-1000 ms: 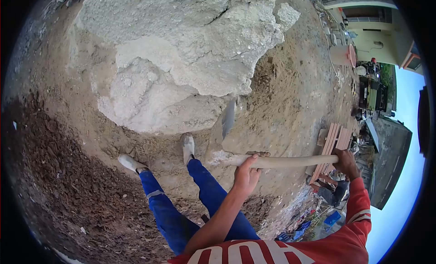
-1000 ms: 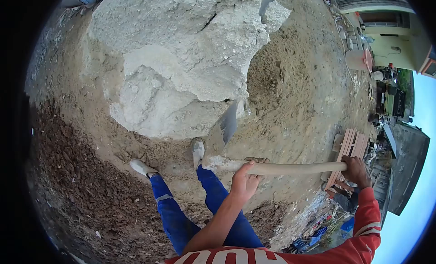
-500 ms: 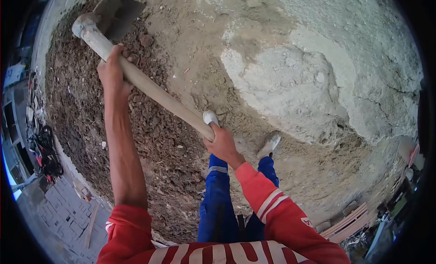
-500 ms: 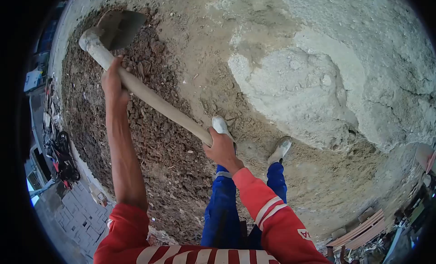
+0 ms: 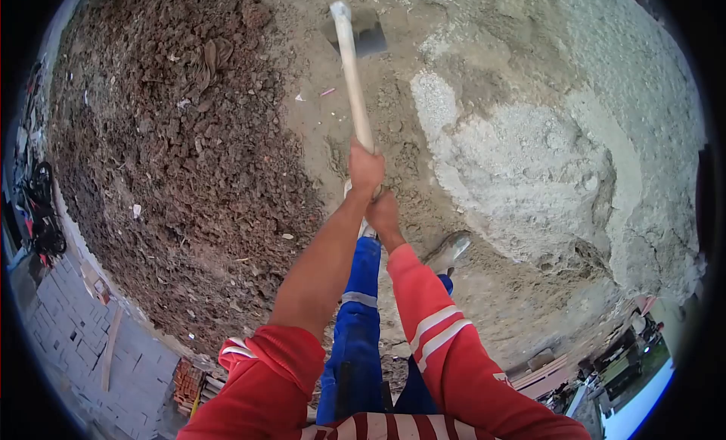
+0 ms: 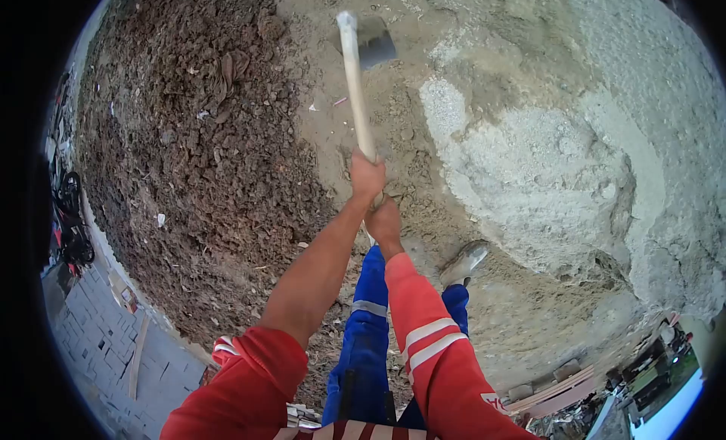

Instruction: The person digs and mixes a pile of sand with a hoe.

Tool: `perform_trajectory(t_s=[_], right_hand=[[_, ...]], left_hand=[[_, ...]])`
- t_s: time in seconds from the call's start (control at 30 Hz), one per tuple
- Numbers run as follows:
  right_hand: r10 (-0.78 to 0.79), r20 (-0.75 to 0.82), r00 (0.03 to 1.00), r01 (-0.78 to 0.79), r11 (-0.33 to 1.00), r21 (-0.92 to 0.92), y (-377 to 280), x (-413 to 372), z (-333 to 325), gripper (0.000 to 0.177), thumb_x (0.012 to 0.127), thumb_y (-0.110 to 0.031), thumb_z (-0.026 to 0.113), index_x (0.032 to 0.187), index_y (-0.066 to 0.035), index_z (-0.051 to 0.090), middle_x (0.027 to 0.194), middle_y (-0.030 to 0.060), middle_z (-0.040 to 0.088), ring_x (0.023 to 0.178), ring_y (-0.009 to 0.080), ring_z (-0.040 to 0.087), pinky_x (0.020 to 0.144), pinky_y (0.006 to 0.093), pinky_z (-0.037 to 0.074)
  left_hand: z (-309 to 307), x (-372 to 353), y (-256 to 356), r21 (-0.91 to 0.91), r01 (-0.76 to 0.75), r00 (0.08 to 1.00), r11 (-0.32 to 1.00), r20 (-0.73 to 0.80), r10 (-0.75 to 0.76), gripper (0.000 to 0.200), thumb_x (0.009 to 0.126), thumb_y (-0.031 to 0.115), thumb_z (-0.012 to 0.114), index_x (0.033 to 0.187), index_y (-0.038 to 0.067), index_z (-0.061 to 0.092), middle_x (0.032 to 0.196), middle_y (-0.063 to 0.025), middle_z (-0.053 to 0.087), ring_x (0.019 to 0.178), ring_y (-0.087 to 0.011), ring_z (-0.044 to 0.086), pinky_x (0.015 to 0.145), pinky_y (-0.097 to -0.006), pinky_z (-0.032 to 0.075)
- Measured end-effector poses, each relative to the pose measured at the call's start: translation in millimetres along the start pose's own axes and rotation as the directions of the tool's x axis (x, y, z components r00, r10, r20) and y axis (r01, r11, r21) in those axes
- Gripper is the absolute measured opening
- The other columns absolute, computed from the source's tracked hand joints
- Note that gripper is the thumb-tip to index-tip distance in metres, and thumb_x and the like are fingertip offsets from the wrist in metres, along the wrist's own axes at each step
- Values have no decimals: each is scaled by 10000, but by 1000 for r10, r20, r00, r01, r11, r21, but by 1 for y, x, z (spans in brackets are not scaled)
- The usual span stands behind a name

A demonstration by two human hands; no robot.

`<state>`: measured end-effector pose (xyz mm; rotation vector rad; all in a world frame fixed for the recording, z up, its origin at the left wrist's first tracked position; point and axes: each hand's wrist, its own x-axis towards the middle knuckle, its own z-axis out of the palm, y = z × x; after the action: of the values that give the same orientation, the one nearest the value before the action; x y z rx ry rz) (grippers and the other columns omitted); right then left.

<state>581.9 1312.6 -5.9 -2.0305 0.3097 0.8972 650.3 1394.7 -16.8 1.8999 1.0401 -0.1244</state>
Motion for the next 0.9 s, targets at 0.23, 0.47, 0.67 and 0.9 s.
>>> perform_trajectory(t_s=[0.23, 0.47, 0.67, 0.9], right_hand=[[276, 92, 957, -273, 961, -42, 10, -65, -19, 427, 768, -300, 731, 952, 68, 614, 876, 310, 657, 870, 455, 649, 750, 482, 523], [446, 114, 888, -440, 895, -69, 61, -135, -40, 460, 785, -298, 729, 954, 110, 599, 831, 276, 672, 764, 388, 683, 653, 447, 528], [467, 276, 840, -529, 818, 227, -9, -137, -110, 183, 824, -125, 634, 797, 42, 566, 610, 84, 555, 444, 167, 517, 387, 321, 387], [470, 427, 772, -592, 776, 216, -8, -206, -261, 196, 815, -141, 626, 819, 32, 536, 612, 50, 520, 464, 141, 490, 406, 290, 394]], left_hand=[[-14, -53, 10, 195, 268, 933, 944, 192, -304, 468, 720, 134, 695, 1075, -114, 519, 967, -324, 638, 947, -445, 643, 820, -461, 527], [7, -122, -39, 301, 440, 751, 846, 394, -531, 509, 747, 198, 711, 1120, -97, 528, 1094, -324, 614, 1079, -427, 599, 930, -448, 491], [37, -127, -38, 146, 445, 774, 884, 434, -461, 360, 758, 150, 682, 975, -120, 586, 932, -284, 659, 873, -391, 681, 752, -442, 554], [49, -159, 38, -400, 760, 647, 511, 532, -546, 365, 790, 174, 700, 1018, -69, 547, 816, -145, 580, 651, -284, 613, 580, -435, 538]])
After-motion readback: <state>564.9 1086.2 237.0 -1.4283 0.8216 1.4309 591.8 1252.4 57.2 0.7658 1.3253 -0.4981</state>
